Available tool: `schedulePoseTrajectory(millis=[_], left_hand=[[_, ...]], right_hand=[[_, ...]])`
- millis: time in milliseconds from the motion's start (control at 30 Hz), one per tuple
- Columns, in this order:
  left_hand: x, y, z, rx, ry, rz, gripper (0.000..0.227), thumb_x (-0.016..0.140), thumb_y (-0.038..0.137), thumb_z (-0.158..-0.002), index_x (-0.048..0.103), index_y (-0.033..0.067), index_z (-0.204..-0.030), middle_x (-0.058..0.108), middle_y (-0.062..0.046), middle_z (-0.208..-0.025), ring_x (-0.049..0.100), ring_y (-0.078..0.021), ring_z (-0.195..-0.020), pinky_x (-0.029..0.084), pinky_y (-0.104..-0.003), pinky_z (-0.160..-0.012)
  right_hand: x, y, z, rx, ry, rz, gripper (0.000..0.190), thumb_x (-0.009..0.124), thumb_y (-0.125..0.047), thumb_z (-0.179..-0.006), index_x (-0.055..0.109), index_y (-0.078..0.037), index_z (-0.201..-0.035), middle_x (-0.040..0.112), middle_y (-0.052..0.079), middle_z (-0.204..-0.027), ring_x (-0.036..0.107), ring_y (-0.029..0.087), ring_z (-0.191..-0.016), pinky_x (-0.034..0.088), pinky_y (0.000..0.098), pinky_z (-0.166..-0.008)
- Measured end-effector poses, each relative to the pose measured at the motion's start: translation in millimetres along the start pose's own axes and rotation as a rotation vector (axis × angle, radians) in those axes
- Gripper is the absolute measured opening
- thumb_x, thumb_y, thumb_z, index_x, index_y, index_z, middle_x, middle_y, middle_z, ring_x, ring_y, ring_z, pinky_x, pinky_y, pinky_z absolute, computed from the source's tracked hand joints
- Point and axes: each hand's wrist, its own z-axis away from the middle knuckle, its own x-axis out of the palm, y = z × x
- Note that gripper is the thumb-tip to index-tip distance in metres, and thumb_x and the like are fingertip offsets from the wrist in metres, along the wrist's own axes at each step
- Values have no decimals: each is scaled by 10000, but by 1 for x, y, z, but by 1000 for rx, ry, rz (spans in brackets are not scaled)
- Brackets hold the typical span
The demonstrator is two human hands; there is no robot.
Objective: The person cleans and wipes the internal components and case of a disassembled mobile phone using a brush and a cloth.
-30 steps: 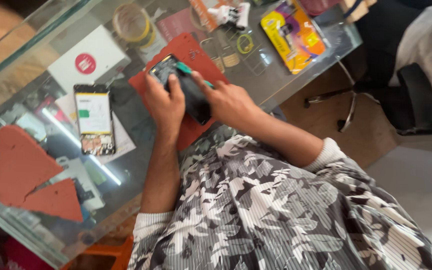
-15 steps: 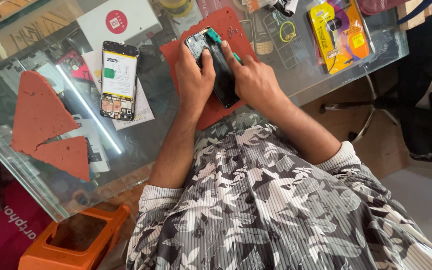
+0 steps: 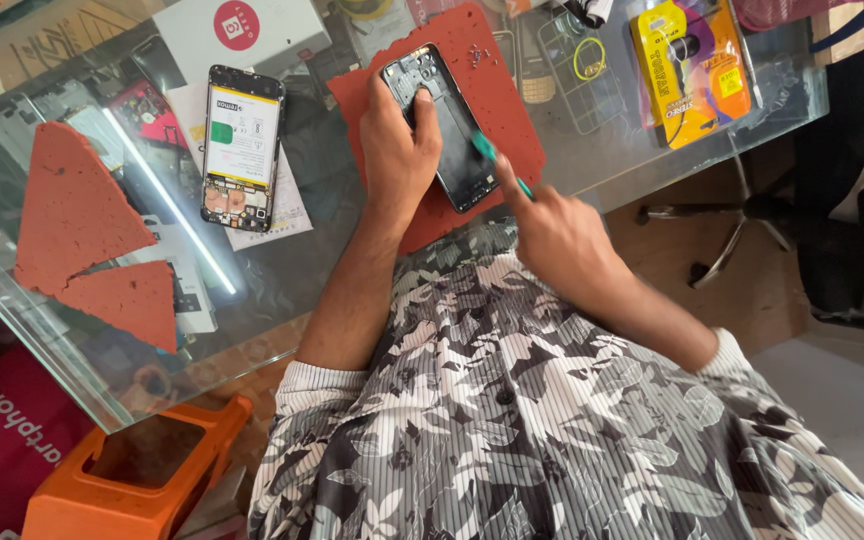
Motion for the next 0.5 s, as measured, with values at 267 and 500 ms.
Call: schedulePoseTrajectory(millis=[267,500], left_hand=[[1,-3,0,71,34,-44,283,607,108,-1026,514,-75,-1221,738,-204,-1000,773,-340,-909,602,-415,-753],[0,-1,1,-28,-18,41,236,585,103,-1038,530,-38,-1220,761,-162,-971,805,-288,-874,619,-397,-742]], right_hand=[[15,10,-65,-102,203,-6,879,668,-59,-765,361,-62,-1590,649,220,-878,667,413,-679,542,502,-591],[-18,8,28,-31,-82,-21,819,621,-18,-788,384,-51,-1571,640,213,-796,652,412,-623,531,511,-582]])
